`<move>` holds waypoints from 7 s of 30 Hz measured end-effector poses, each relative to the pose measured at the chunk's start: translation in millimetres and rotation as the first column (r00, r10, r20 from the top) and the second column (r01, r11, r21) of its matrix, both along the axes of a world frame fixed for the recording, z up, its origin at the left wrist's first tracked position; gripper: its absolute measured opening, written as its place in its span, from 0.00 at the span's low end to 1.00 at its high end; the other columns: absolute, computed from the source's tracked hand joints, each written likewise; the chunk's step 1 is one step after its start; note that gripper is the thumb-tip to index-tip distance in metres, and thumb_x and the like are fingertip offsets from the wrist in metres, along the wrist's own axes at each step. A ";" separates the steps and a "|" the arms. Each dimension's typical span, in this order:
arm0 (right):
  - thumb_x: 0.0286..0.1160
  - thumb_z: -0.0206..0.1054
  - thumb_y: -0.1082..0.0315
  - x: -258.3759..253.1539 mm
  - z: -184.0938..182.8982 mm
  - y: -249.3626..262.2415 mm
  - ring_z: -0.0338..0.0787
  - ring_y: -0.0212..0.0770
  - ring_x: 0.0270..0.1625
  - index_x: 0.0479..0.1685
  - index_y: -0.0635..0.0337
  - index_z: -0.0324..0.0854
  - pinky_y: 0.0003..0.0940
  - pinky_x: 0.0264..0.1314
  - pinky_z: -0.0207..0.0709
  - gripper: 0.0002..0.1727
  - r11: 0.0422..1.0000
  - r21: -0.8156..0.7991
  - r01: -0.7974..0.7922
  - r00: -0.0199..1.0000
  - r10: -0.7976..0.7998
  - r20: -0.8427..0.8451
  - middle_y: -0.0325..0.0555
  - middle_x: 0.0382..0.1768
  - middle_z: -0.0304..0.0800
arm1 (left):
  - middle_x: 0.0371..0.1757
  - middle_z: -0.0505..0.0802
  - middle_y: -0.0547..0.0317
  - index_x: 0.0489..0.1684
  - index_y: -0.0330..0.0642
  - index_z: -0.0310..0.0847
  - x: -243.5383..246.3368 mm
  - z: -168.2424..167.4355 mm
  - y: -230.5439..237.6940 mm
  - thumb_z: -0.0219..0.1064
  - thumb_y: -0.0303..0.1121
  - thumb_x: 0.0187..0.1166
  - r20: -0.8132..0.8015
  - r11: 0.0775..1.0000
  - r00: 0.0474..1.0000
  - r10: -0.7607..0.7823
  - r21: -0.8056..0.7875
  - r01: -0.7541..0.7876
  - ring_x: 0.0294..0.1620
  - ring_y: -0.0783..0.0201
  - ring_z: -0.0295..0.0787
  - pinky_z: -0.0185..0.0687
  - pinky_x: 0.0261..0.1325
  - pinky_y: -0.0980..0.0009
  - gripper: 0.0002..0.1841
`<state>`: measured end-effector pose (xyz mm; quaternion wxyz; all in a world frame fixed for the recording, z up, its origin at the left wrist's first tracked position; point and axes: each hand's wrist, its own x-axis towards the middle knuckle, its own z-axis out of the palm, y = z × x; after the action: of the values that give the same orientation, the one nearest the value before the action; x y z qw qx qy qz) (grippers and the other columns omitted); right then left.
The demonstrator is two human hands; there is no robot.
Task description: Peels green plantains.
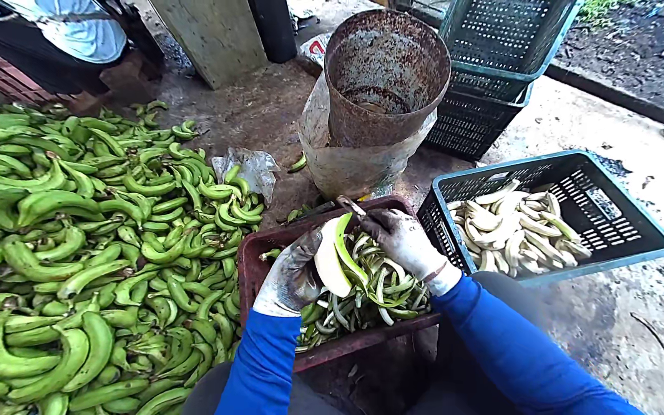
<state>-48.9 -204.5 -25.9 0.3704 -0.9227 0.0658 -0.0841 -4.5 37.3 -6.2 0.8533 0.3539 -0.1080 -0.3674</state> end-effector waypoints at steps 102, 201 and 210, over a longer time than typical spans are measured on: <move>0.90 0.49 0.38 -21.8 -1.1 37.5 0.90 0.32 0.47 0.64 0.43 0.85 0.43 0.55 0.85 0.27 0.928 0.306 -0.211 0.968 0.242 -0.066 0.35 0.44 0.91 | 0.54 0.91 0.55 0.74 0.50 0.73 7.0 26.0 10.0 0.66 0.49 0.84 0.456 0.776 0.728 0.512 0.118 -0.620 0.50 0.60 0.92 0.93 0.50 0.60 0.24; 0.80 0.68 0.44 -8.0 5.4 29.3 0.89 0.33 0.53 0.62 0.43 0.89 0.42 0.58 0.86 0.20 0.969 0.115 -0.218 0.963 0.194 0.189 0.35 0.52 0.90 | 0.45 0.91 0.47 0.62 0.41 0.81 -7.4 15.9 3.6 0.54 0.39 0.90 0.045 0.955 0.989 0.139 0.258 -0.146 0.41 0.59 0.91 0.91 0.44 0.61 0.15; 0.78 0.67 0.38 1.1 18.8 3.5 0.90 0.36 0.50 0.60 0.41 0.88 0.49 0.53 0.86 0.23 0.995 0.096 -0.028 0.991 0.015 0.133 0.36 0.51 0.91 | 0.58 0.92 0.52 0.86 0.54 0.68 -7.2 23.0 -0.1 0.73 0.46 0.74 0.350 0.814 0.922 -0.167 0.576 -0.071 0.48 0.61 0.92 0.91 0.52 0.65 0.36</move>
<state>-47.9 -201.0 -7.1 0.4196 -0.8966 0.0352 -0.1374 -11.7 37.2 16.7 0.6570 0.6584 -0.1656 -0.3277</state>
